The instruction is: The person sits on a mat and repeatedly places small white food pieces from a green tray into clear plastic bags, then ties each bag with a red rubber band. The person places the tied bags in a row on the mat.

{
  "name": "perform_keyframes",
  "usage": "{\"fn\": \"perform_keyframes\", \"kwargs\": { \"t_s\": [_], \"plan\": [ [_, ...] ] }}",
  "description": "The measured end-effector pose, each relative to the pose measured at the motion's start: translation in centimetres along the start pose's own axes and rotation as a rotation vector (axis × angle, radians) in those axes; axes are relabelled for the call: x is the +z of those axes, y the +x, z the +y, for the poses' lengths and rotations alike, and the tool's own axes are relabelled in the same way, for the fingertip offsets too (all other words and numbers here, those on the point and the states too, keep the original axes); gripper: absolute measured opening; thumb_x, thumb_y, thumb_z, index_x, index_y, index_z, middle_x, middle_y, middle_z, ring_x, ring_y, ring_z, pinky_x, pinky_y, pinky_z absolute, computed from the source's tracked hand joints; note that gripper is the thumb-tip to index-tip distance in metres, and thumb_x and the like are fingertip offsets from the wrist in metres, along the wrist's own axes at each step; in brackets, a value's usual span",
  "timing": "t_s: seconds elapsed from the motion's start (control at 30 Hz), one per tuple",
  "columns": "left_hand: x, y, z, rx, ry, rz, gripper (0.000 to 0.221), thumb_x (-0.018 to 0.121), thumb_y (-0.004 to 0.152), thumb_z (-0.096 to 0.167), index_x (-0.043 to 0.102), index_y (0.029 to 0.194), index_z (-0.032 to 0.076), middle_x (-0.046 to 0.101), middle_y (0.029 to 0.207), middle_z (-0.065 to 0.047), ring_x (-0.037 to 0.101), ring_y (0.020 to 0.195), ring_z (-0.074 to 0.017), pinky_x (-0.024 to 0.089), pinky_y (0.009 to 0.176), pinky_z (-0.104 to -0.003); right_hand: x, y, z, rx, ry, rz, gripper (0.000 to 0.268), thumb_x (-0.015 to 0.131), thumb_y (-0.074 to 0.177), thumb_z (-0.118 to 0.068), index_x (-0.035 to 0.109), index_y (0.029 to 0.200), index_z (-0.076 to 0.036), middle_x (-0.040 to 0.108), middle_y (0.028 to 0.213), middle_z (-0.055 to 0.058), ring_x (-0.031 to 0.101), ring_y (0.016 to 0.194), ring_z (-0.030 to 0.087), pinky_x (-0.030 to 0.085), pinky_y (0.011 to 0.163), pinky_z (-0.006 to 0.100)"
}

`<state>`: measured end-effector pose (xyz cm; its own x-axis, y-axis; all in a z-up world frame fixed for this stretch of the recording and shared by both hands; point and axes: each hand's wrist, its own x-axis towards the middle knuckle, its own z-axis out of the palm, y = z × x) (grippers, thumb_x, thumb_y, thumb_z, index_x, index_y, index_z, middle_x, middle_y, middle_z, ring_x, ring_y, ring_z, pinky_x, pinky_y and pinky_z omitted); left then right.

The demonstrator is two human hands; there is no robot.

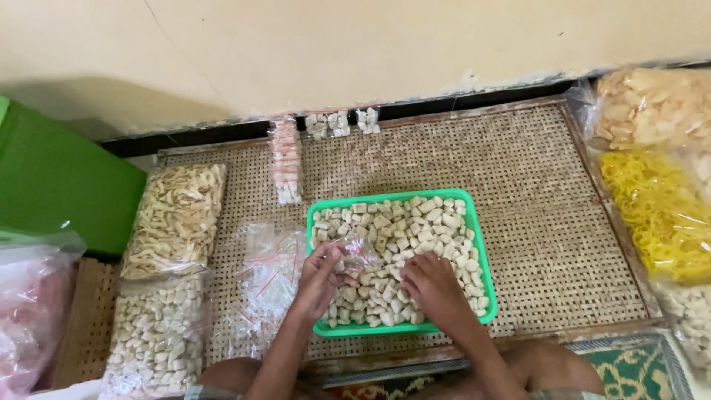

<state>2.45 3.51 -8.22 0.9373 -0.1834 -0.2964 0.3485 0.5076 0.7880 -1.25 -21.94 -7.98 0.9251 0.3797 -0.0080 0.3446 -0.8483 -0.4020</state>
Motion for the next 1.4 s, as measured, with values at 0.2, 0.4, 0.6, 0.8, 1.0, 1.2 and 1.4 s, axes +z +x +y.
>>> {"fn": "perform_keyframes", "kwargs": {
  "t_s": [0.2,0.4,0.6,0.8,1.0,1.2,1.4],
  "plan": [
    [1.3,-0.9,-0.2,-0.026,0.046,-0.067,0.022,0.064,0.100,0.014,0.065,0.112,-0.004,0.074,0.103,-0.024,0.077,0.077,-0.0320,0.065,0.051,-0.031,-5.8,-0.2,-3.9,0.469,1.106,0.234,0.025,0.070,0.089,-0.012,0.072,0.113,-0.004,0.077,0.106,0.012,0.074,0.102,0.023,0.062,0.094,0.031],
    [2.3,-1.5,0.4,-0.023,0.056,-0.090,0.026,0.067,0.098,0.011,0.063,0.115,-0.008,0.074,0.095,-0.026,0.078,0.072,-0.0317,0.066,0.049,-0.028,-6.1,0.0,-5.6,0.405,1.040,0.315,0.020,0.069,0.090,-0.014,0.074,0.108,-0.008,0.076,0.112,0.010,0.073,0.109,0.024,0.061,0.098,0.035],
    [4.9,-2.1,2.2,-0.139,0.309,0.030,0.020,0.076,0.088,0.001,0.075,0.108,0.000,0.076,0.112,-0.019,0.078,0.076,-0.0312,0.066,0.050,-0.029,-5.1,0.4,-5.4,0.468,1.032,0.242,0.026,0.074,0.085,-0.004,0.078,0.111,-0.007,0.080,0.113,0.012,0.076,0.102,0.021,0.065,0.090,0.030],
    [5.3,-2.6,2.2,-0.046,0.259,0.151,0.012,0.079,0.087,0.005,0.074,0.098,0.001,0.080,0.103,-0.022,0.078,0.060,-0.0248,0.059,0.040,-0.025,-6.9,0.0,-6.1,0.337,0.888,0.272,0.028,0.072,0.087,-0.005,0.078,0.115,-0.007,0.076,0.112,0.008,0.071,0.108,0.019,0.061,0.094,0.027],
    [6.4,-3.0,3.6,-0.160,0.296,0.149,0.026,0.080,0.083,-0.006,0.071,0.108,-0.002,0.079,0.101,-0.022,0.079,0.067,-0.0307,0.063,0.043,-0.027,-7.0,0.5,-7.0,0.586,1.056,0.199,0.026,0.074,0.085,-0.020,0.077,0.109,-0.010,0.080,0.118,0.010,0.076,0.107,0.023,0.065,0.093,0.039],
    [7.8,-3.7,4.8,-0.187,0.597,0.122,0.047,0.085,0.081,0.017,0.072,0.126,0.015,0.085,0.092,-0.011,0.081,0.064,-0.0158,0.061,0.046,-0.019,-7.0,1.6,-7.6,0.664,1.185,0.112,0.031,0.065,0.092,-0.009,0.075,0.121,-0.008,0.078,0.130,0.012,0.075,0.116,0.025,0.065,0.097,0.035],
    [8.1,-3.6,4.6,-0.232,0.541,0.159,0.051,0.084,0.081,0.009,0.070,0.129,0.018,0.082,0.102,-0.009,0.080,0.072,-0.0197,0.066,0.058,-0.026,-3.1,-0.1,-4.2,0.184,0.846,0.340,0.030,0.074,0.087,-0.008,0.073,0.117,-0.006,0.080,0.113,0.015,0.080,0.094,0.022,0.069,0.076,0.025]
  ]
}}
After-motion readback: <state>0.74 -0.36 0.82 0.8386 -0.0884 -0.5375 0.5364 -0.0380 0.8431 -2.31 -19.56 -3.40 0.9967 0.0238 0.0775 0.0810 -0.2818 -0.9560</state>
